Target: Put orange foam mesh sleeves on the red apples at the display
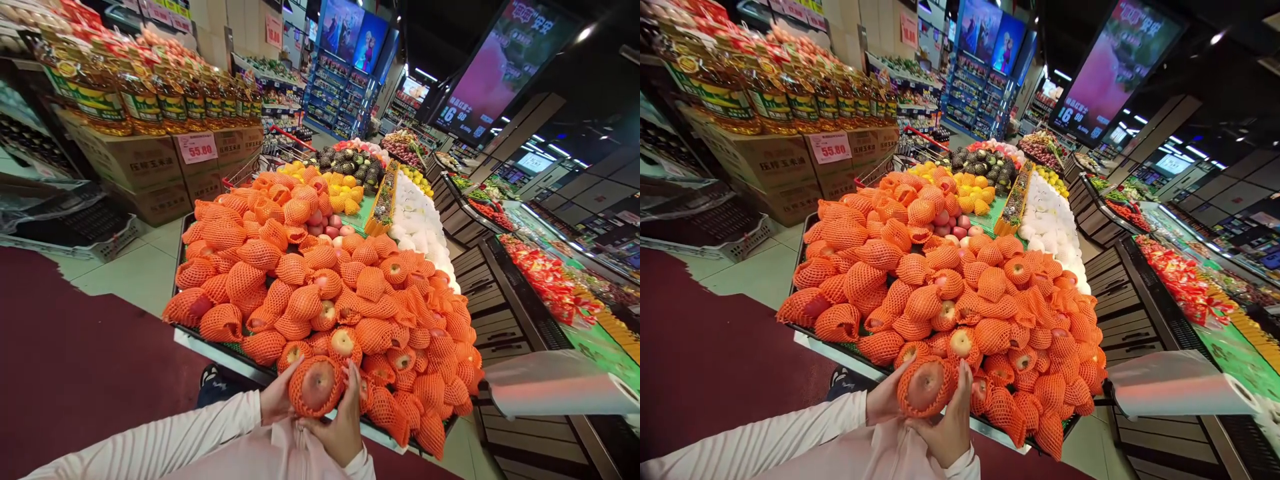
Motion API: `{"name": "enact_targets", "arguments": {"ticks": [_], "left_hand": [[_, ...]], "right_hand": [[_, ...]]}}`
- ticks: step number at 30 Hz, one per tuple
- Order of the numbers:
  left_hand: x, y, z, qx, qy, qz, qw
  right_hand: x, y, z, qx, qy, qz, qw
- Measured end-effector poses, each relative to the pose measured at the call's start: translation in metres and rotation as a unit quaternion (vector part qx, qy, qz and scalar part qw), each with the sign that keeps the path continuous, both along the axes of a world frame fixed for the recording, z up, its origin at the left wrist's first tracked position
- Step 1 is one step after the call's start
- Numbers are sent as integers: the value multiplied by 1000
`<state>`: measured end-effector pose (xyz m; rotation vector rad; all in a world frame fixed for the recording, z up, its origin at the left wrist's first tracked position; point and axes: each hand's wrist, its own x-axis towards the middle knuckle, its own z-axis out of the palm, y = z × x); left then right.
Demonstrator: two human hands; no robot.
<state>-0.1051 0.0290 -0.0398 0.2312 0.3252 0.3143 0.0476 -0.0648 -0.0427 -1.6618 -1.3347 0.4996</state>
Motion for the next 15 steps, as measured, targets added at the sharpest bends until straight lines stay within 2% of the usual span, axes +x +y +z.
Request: {"name": "enact_targets", "arguments": {"ticks": [3, 5, 7, 9, 11, 13, 15], "left_hand": [[-1, -2, -1, 35, -5, -3, 999], [-3, -2, 1, 63, -18, -14, 998], [-7, -2, 6, 94, -29, -36, 995], [-10, -1, 11, 129, -23, -62, 989], [-13, -1, 15, 166, 4, -83, 983], [-13, 0, 17, 192, 35, -101, 976], [-12, 3, 15, 198, 57, -106, 973]], "right_hand": [[6, -1, 4, 44, -80, 54, 994], [7, -2, 6, 45, -75, 78, 993], [4, -3, 7, 36, -41, 70, 996], [-1, -1, 8, 22, 30, 40, 998], [-4, 3, 7, 24, 147, 8, 989], [-2, 9, 3, 24, 274, -32, 961], [3, 11, -4, 8, 340, -80, 937]]}}
